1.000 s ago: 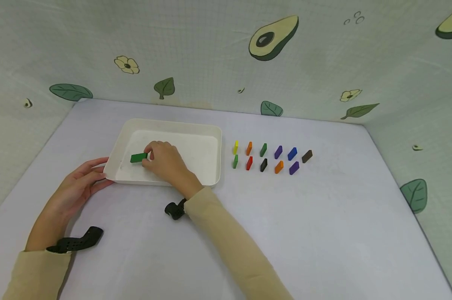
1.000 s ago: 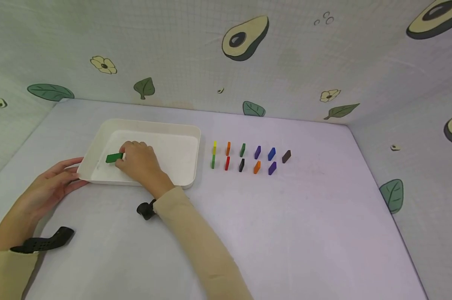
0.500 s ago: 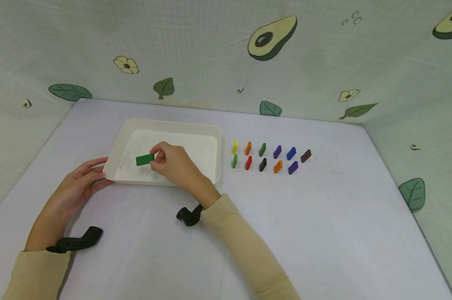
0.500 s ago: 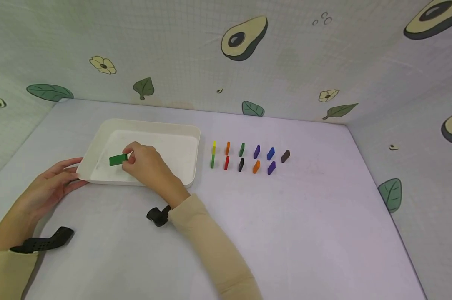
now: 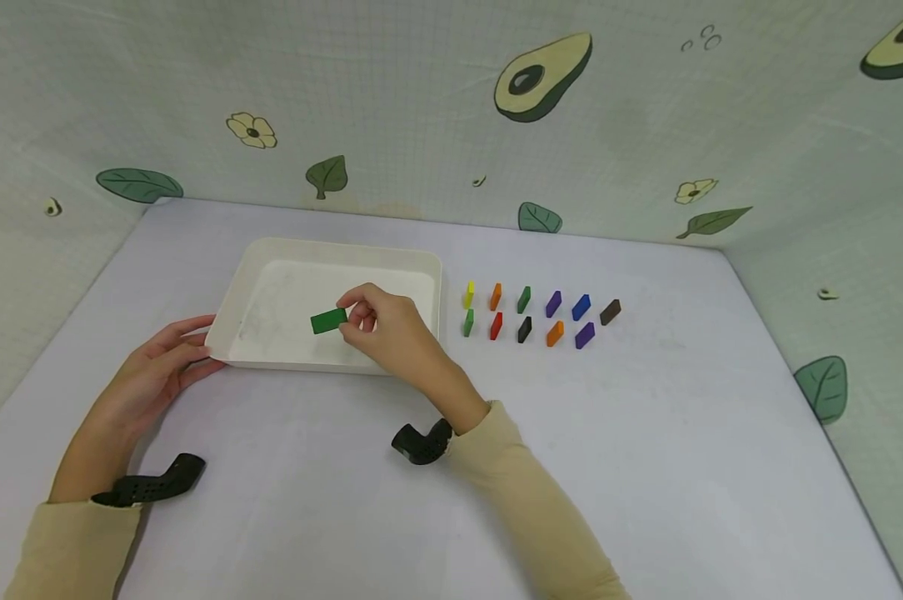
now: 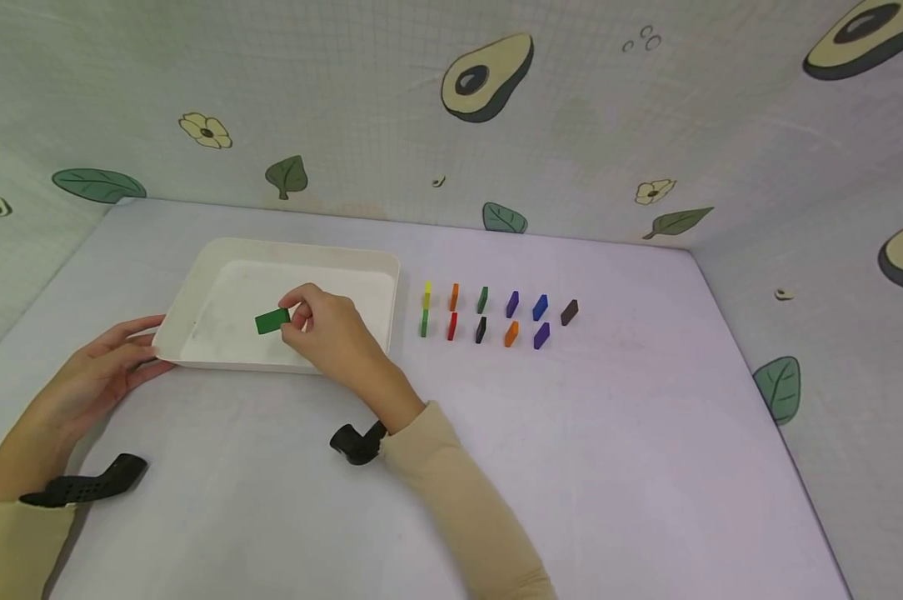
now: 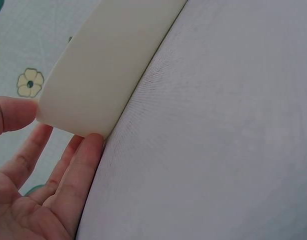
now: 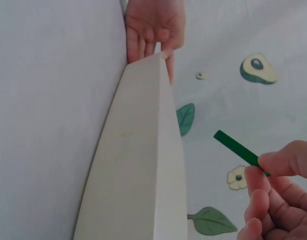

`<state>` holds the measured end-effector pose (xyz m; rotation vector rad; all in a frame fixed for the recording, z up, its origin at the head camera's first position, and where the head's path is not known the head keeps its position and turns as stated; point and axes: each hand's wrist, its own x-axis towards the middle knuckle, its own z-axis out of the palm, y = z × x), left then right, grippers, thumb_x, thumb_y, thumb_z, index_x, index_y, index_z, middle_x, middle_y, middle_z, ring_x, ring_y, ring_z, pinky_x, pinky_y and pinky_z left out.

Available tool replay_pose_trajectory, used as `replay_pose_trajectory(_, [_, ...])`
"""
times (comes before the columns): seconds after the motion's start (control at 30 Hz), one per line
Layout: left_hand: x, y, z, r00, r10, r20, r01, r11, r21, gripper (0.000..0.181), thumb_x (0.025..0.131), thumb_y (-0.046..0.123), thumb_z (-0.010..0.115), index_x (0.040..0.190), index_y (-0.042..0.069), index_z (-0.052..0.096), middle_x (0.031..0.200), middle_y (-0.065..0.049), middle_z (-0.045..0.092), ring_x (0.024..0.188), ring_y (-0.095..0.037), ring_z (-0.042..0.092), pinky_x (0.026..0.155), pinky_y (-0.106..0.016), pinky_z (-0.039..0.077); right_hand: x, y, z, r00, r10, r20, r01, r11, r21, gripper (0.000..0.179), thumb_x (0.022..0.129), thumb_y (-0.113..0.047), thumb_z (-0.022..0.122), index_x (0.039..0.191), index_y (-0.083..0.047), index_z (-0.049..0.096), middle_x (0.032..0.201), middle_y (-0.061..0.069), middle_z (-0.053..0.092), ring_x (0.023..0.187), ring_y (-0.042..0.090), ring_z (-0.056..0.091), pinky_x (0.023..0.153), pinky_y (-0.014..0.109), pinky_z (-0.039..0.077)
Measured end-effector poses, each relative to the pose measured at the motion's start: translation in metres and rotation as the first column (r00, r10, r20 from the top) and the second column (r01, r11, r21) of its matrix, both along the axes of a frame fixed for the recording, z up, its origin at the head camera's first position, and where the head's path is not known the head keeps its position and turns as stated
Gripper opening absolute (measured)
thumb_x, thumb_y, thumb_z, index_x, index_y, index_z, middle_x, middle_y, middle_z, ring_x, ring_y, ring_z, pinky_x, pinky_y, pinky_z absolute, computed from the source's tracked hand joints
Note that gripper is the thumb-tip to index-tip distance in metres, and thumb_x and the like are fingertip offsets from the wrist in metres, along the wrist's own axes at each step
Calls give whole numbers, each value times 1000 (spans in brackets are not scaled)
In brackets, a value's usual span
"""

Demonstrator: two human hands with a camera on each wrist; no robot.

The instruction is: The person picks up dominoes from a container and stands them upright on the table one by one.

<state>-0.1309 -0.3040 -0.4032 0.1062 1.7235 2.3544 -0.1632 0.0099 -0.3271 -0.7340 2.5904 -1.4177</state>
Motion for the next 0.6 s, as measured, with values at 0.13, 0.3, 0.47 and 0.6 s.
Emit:
replay_pose_trajectory(0.13, [0, 0, 0, 1000, -2, -6, 2, 1000, 4, 35, 95, -3, 45, 125, 12, 52, 108, 0, 65, 94, -11, 67, 80, -23, 55, 5, 13, 4, 1000, -19, 3, 19, 1000, -23, 21, 85, -8, 60, 106, -10, 60, 78, -1, 58, 71, 10, 49, 57, 14, 39])
replay_pose_trajectory(0.3, [0, -1, 0, 1000, -5, -8, 5, 1000, 2, 35, 95, -3, 45, 125, 12, 51, 109, 0, 65, 94, -11, 67, 80, -23, 55, 11, 30, 8, 999, -34, -5, 34, 998, -57, 20, 85, -8, 60, 105, -11, 59, 78, -1, 58, 68, 12, 49, 58, 16, 41])
replay_pose_trajectory(0.47, [0, -1, 0, 1000, -5, -4, 5, 1000, 1, 35, 95, -4, 45, 126, 12, 51, 109, 0, 65, 94, -11, 67, 80, -23, 55, 17, 50, 13, 998, -55, 4, 56, 995, -84, 20, 86, -11, 62, 105, -13, 60, 79, -1, 57, 70, 14, 50, 60, 19, 42])
replay_pose_trajectory(0.6, [-1, -1, 0, 1000, 3, 5, -3, 1000, -9, 35, 95, -3, 45, 126, 12, 50, 109, 1, 65, 94, -11, 67, 80, -22, 56, 19, 67, 16, 995, -95, 22, 96, 991, -95, 20, 86, -13, 63, 106, -14, 60, 82, 0, 57, 75, 14, 51, 62, 20, 43])
